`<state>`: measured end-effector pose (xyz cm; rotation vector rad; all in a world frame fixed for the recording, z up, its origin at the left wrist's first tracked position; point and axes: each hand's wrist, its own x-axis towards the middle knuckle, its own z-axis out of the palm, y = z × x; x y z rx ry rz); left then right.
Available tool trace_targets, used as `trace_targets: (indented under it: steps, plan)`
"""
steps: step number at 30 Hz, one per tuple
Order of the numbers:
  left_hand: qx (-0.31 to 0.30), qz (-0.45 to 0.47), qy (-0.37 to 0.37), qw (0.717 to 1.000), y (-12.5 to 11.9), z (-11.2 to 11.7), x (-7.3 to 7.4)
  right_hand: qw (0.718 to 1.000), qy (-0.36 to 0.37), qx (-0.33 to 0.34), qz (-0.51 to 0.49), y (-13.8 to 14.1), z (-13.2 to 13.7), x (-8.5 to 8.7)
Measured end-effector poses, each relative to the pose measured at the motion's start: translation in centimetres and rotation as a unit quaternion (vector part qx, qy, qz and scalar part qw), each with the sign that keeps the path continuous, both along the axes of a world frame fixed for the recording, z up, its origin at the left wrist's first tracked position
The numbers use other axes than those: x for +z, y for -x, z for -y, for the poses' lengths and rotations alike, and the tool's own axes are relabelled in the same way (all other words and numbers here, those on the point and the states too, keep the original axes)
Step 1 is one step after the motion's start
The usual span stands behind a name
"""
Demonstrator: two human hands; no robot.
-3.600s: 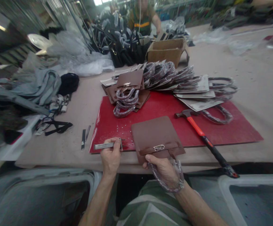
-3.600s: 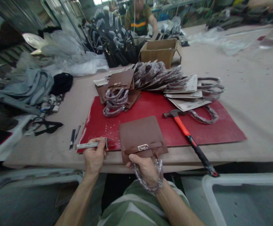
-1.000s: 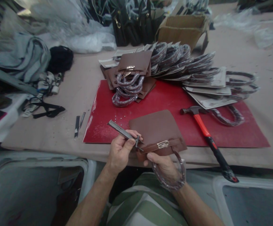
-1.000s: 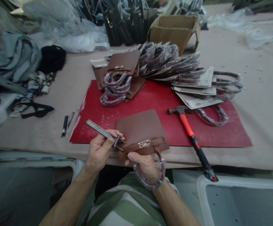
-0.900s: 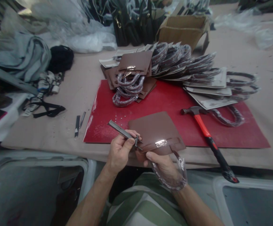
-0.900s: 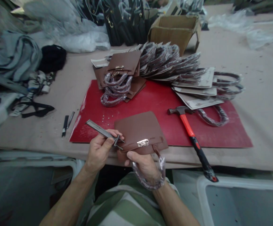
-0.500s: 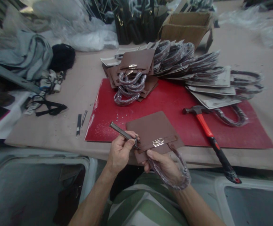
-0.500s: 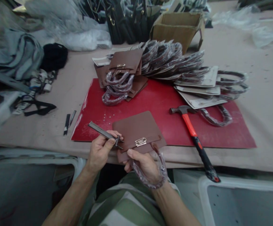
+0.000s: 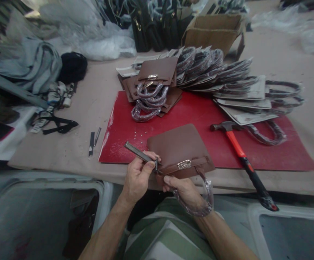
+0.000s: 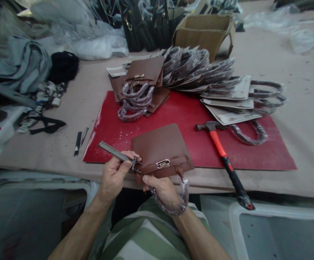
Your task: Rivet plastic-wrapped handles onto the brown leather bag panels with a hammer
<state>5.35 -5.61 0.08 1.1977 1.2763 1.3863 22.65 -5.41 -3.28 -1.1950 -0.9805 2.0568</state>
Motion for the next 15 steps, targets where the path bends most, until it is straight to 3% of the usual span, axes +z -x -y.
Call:
trace_targets:
  steps: [7, 15]
  plan:
    - [0.005, 0.076, -0.034, 0.997, -0.1, 0.5, -1.0, 0.998, 0.009, -0.04, -0.057, 0.3, 0.1, -0.2]
    - [-0.018, 0.065, -0.044, 0.997, 0.5, 0.8, -1.3, 0.997, 0.009, -0.046, -0.053, 0.6, 0.1, 0.3]
